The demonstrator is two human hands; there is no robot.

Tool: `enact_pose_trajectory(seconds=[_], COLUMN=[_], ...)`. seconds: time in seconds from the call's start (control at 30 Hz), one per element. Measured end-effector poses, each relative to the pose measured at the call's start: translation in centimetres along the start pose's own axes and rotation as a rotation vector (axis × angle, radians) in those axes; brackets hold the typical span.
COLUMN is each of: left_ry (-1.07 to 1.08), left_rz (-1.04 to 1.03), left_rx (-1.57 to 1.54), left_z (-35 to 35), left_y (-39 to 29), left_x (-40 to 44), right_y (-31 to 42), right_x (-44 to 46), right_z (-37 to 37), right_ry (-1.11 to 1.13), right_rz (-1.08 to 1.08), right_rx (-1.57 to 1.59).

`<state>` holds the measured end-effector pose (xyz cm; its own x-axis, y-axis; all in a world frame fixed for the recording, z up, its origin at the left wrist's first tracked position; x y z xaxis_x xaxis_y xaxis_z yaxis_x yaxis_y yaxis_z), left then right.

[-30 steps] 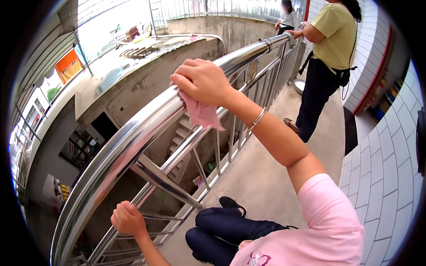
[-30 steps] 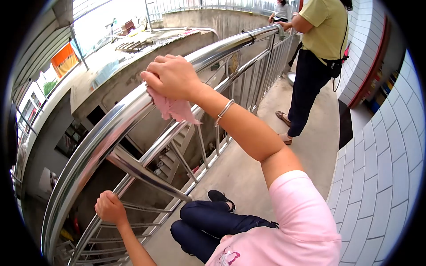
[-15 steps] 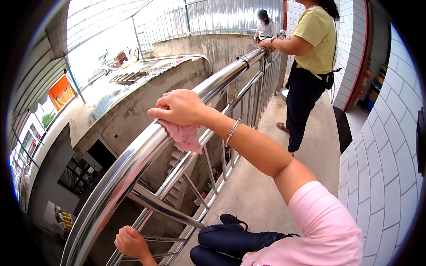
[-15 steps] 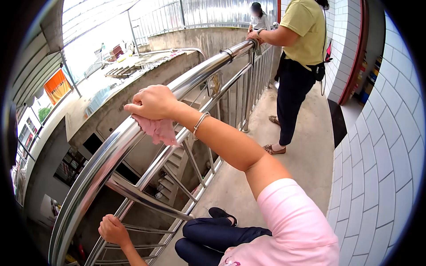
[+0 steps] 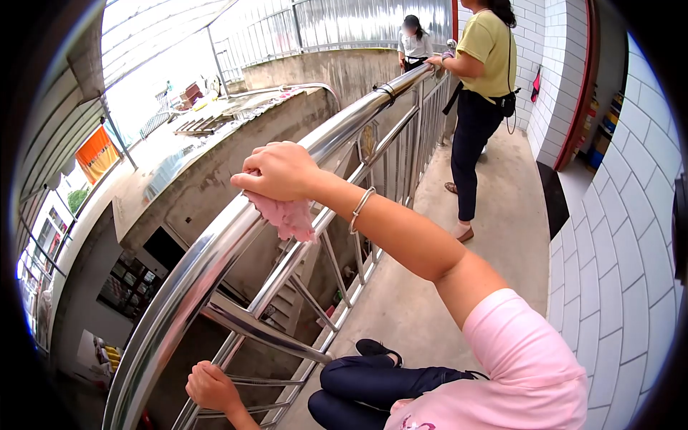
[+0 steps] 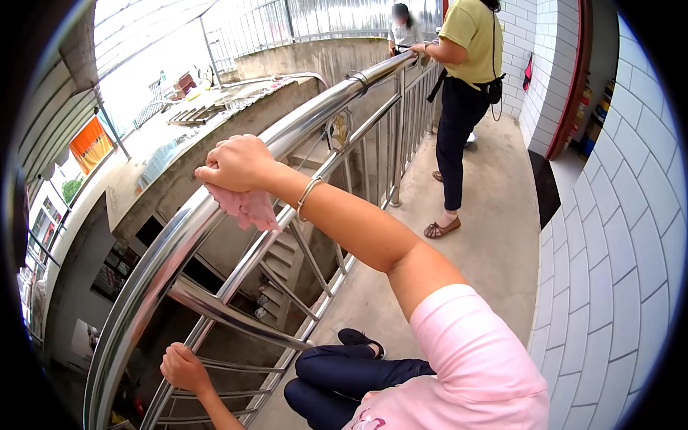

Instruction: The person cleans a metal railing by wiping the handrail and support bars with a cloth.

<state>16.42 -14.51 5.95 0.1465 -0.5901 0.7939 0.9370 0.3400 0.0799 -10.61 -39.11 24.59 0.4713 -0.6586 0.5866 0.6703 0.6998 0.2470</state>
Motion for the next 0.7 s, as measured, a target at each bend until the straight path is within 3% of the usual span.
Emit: enact_pose_trajectory(seconds=[0.7], left_ry=[0.064], left_rz=[0.03], left_rx=[0.02], left_z=[-0.74], left_y=[0.45], left_x=[-0.26], right_y=[-0.1], right_x=[-0.19], right_z=[0.21], right_ry=[-0.046], right_rz=[0.005], right_rx=[0.005])
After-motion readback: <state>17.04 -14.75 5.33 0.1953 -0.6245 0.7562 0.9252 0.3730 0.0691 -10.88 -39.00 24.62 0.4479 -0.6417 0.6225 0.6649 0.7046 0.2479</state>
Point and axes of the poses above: each hand's wrist, its own x-axis towards the middle knuckle, its own z-axis out of the back of the hand, y = z × x, the point moved 9 cm from there along x, towards the middle knuckle, and after that the axes turned 3 degrees about y, right-handed, at the moved point
